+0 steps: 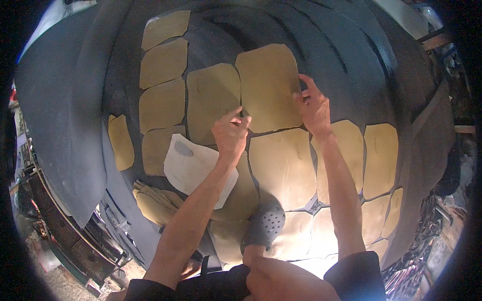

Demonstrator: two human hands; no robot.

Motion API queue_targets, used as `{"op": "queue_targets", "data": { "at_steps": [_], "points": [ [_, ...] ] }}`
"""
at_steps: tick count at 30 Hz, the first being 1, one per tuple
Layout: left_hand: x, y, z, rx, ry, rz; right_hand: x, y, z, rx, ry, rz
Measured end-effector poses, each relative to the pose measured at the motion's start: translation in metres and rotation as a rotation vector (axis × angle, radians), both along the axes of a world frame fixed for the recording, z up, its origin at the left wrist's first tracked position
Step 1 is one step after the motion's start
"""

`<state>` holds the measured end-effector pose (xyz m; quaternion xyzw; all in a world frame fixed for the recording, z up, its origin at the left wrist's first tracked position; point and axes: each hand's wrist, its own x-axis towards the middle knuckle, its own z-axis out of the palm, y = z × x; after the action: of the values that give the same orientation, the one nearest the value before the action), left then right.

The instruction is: The person places irregularly shaped paper pieces onto a large dark surface, arranging them in a pattern. They pick up pieces from a stack and position them one by one, occasionally adjusting their placement.

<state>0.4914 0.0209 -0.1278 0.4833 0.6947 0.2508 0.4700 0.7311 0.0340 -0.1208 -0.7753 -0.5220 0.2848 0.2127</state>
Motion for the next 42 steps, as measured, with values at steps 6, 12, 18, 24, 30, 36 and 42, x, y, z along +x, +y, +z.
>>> {"op": "queue_targets", "data": {
  "at_steps": [6,12,18,24,30,36,42],
  "points": [
    [0.003,0.000,0.005,0.270,0.420,-0.430,-0.026,0.004,0.015,-0.046,-0.532,0.024],
    [-0.016,-0.027,0.021,0.322,0.475,-0.463,-0.050,0.038,-0.037,0.012,-0.576,0.487],
    [-0.056,-0.098,0.036,0.006,0.535,0.322,-0.058,0.070,-0.078,0.055,-0.595,0.370],
    [-0.084,-0.084,0.072,-0.240,0.173,0.291,-0.095,-0.022,-0.045,0.372,-0.264,0.434],
    [-0.068,-0.105,0.162,0.074,-0.502,0.382,-0.100,-0.117,0.054,-0.518,1.059,0.007],
    [-0.025,-0.087,0.133,-0.129,-0.448,0.222,-0.020,-0.102,0.082,-0.024,1.240,-0.248],
    [0.063,-0.035,0.071,-0.129,-0.437,0.138,0.087,-0.054,0.080,0.062,0.334,-0.073]
  ]
}}
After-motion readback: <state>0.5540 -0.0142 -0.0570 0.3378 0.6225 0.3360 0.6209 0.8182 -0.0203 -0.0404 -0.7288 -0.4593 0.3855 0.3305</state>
